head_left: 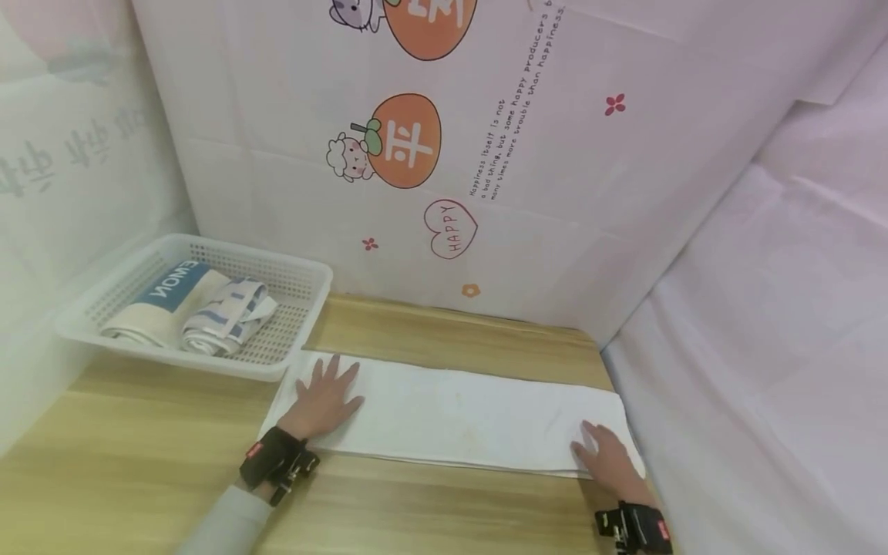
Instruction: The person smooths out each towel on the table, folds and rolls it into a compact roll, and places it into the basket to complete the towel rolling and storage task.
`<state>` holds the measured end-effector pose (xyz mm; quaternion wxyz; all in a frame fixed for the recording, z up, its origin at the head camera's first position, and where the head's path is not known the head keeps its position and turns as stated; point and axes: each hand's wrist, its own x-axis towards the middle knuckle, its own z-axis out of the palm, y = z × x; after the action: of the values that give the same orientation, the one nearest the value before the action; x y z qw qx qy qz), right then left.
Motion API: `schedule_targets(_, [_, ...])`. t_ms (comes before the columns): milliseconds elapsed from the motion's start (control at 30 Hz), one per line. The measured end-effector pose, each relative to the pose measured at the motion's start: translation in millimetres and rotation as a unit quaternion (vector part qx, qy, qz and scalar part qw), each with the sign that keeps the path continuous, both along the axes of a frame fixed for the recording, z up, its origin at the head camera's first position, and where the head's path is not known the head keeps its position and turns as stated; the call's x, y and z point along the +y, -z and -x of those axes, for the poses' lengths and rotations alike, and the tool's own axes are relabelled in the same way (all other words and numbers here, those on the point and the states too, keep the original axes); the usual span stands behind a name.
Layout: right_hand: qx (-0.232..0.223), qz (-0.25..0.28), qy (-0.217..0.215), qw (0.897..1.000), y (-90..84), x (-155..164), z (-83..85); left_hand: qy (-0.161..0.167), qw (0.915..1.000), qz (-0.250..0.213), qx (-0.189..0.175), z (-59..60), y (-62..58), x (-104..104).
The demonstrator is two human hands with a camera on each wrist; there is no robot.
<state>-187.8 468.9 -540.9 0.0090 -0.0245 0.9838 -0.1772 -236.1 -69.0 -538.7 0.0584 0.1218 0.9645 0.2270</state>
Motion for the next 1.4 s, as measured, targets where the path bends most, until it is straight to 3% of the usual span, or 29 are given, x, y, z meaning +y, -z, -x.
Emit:
schedule_targets(100, [-0.070, -0.023, 0.007, 0.997, 8.3, 8.0, -3.4, -0.015, 0.9987, 0.023, -0.042, 6.9, 4.8, -2.4])
schedule_targets(300, [-0.075, -0.014, 0.029, 0.997, 3.2, 17.5, -6.7, -0.028, 0.9980, 0.025, -0.050, 8.0, 12.0, -8.5])
schedule_targets(467, [-0.070, -0.022, 0.110, 0.991, -10.2, 34.9, -7.4, 0.007, 0.9987, 0.012, -0.050, 4.0, 12.1, -13.6])
schedule_targets(633, [-0.048, -0.041, 0.153, 0.986, -7.5, 53.8, -8.0, 0.051, 0.9972, -0.032, -0.044, -6.7, 6.9, -29.2])
schedule_targets(767, [-0.043, -0.049, 0.161, 0.985, -2.6, 62.1, -5.2, 0.064, 0.9969, -0.034, -0.028, -16.2, 4.1, -39.4])
schedule_targets(967, [-0.058, -0.042, 0.160, 0.984, -3.1, 63.9, 0.9, 0.053, 0.9964, -0.066, -0.006, -23.4, 12.9, -53.2])
schedule_targets(1100, [-0.088, -0.031, 0.151, 0.984, 0.7, 69.0, 6.1, 0.052, 0.9944, -0.092, 0.000, -25.7, 11.6, -54.0])
schedule_targets(1200, [-0.120, -0.017, 0.150, 0.981, 3.4, 71.9, 11.1, 0.048, 0.9937, -0.100, -0.015, -25.2, 10.5, -53.4])
schedule_targets(1400, [-0.134, 0.004, 0.156, 0.979, -0.2, 73.8, 16.0, 0.055, 0.9951, -0.082, -0.011, -25.8, 6.6, -49.8])
